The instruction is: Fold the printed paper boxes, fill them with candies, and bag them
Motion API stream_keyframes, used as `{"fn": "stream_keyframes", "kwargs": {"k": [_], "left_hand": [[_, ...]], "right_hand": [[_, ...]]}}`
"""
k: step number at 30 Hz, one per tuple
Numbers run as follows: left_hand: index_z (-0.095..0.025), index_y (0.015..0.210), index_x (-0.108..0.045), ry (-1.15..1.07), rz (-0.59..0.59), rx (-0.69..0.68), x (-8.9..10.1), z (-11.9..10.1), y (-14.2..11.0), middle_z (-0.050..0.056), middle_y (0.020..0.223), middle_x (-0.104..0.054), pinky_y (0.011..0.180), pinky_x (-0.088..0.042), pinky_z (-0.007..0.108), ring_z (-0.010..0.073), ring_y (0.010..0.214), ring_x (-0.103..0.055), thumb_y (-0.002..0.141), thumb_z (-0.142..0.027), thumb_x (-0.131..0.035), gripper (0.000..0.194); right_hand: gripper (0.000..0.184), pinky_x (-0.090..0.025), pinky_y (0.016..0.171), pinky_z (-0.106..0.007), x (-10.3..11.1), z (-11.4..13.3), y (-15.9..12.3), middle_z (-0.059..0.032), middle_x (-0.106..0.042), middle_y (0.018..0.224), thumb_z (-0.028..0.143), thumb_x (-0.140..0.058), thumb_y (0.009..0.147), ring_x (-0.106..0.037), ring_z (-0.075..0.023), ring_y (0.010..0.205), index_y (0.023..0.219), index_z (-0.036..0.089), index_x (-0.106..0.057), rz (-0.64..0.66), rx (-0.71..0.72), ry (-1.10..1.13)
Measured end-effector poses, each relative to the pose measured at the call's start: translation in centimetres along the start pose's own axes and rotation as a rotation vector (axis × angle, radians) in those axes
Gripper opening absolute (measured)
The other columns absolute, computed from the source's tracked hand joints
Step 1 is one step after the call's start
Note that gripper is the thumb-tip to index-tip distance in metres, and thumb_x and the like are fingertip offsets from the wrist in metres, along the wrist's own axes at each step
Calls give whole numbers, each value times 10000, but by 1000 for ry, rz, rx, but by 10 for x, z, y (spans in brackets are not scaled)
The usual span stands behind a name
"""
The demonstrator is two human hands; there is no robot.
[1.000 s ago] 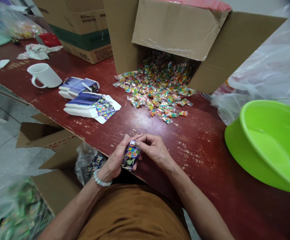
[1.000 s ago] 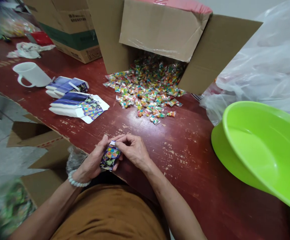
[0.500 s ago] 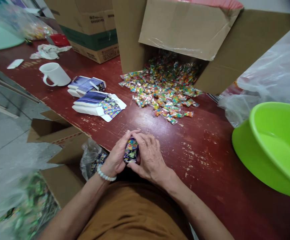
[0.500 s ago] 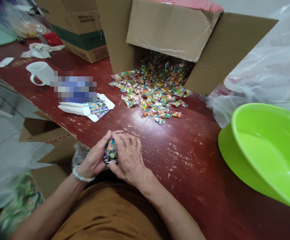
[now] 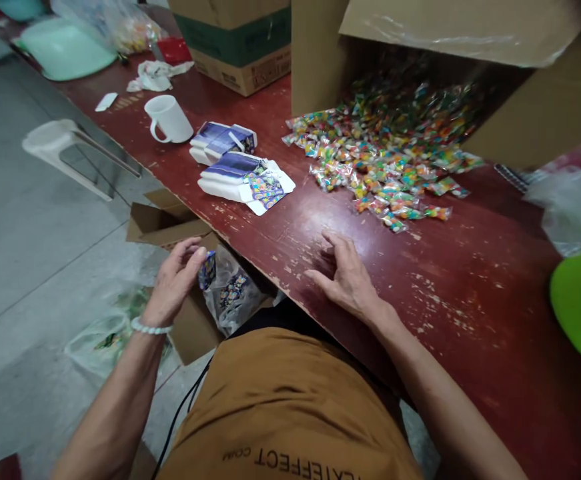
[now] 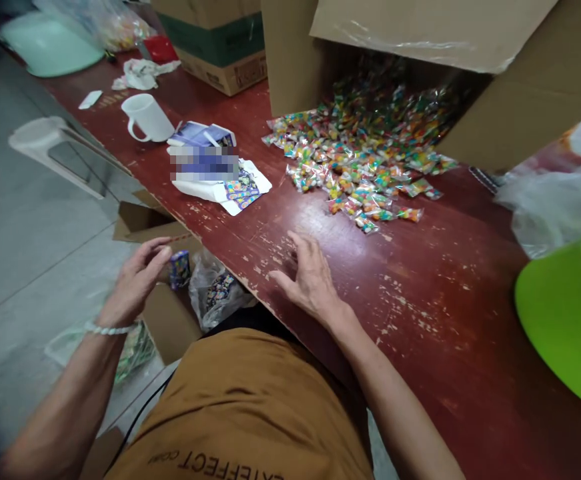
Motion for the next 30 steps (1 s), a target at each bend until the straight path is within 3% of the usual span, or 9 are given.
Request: {"fn": "stream_keyframes", "kwargs": {"k": [3, 8, 11, 14, 18, 22, 26, 30], "left_hand": [[-175, 1213, -617, 81, -48, -113, 2, 3, 14, 82, 1062, -669, 837, -495, 331, 203, 913, -621, 833, -505, -605, 504], [-189, 1231, -643, 453, -88, -440, -48, -37, 57, 114, 1150, -656, 944, -424, 402, 259, 1030, -575, 900, -434, -542, 424], [-216, 1329, -598, 728, -105, -452, -78, -60, 85, 159, 1230, -595, 902, -408, 433, 328, 1093, -523, 907, -490, -531, 508], [-232, 1379, -552, 921, -38, -438, -94, -71, 103, 190, 1265, -539, 847, -398, 448, 374, 1099, -489, 905, -554, -497, 575], [-173, 1489, -385, 1000, 17, -373, -98, -73, 114, 230, 1217, -517, 822, -398, 450, 391, 1082, -488, 908, -590, -457, 718], [-203, 1391, -492, 1012, 80, -349, -97, -72, 126, 216, 1202, -515, 834, -404, 462, 399, 1091, -495, 907, -597, -452, 626], [-188, 1318, -522, 939, 96, -297, -94, -74, 136, 196, 1217, -526, 847, -428, 438, 378, 1116, -507, 835, -595, -581, 635], [-153, 1298, -509, 848, -1, -345, -90, -84, 111, 177, 1169, -548, 844, -443, 401, 348, 1090, -528, 759, -556, -686, 697]], "right_hand": [[581, -498, 905, -463, -7, -14, -5, -148, -575, 1246, 352, -639, 856, -610, -273, 1018, 1377, 192, -438, -19, -65, -55], [394, -438, 950, -473, -17, -15, -8, -131, -643, 1190, 321, -611, 881, -573, -302, 1080, 1247, 184, -559, -25, -24, -194], [346, -440, 936, -442, -19, -15, -8, -117, -660, 1164, 277, -600, 885, -580, -284, 1059, 1218, 188, -576, -40, -25, -178], [332, -439, 923, -431, -18, -14, -7, -116, -665, 1154, 248, -603, 881, -578, -281, 1051, 1205, 181, -585, -56, -28, -173], [314, -432, 906, -423, -18, -12, -6, -114, -672, 1154, 224, -595, 884, -579, -276, 1036, 1194, 178, -591, -67, -25, -174], [315, -431, 880, -411, -19, -11, -6, -106, -674, 1162, 218, -601, 876, -583, -271, 1038, 1190, 190, -600, -69, -34, -177], [313, -429, 885, -427, -18, -12, -6, -106, -676, 1165, 218, -610, 862, -584, -276, 1044, 1175, 199, -615, -70, -58, -144], [314, -455, 883, -425, -12, -6, 0, -85, -694, 1059, 239, -629, 834, -614, -249, 964, 1147, 211, -624, -124, -195, 101]]}}
Point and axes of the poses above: each hand's wrist, its own y-axis towards the middle knuckle, its own x-axis out of the back of the hand, z = x × y, the point moved 1 cm from there along y, towards the middle knuckle
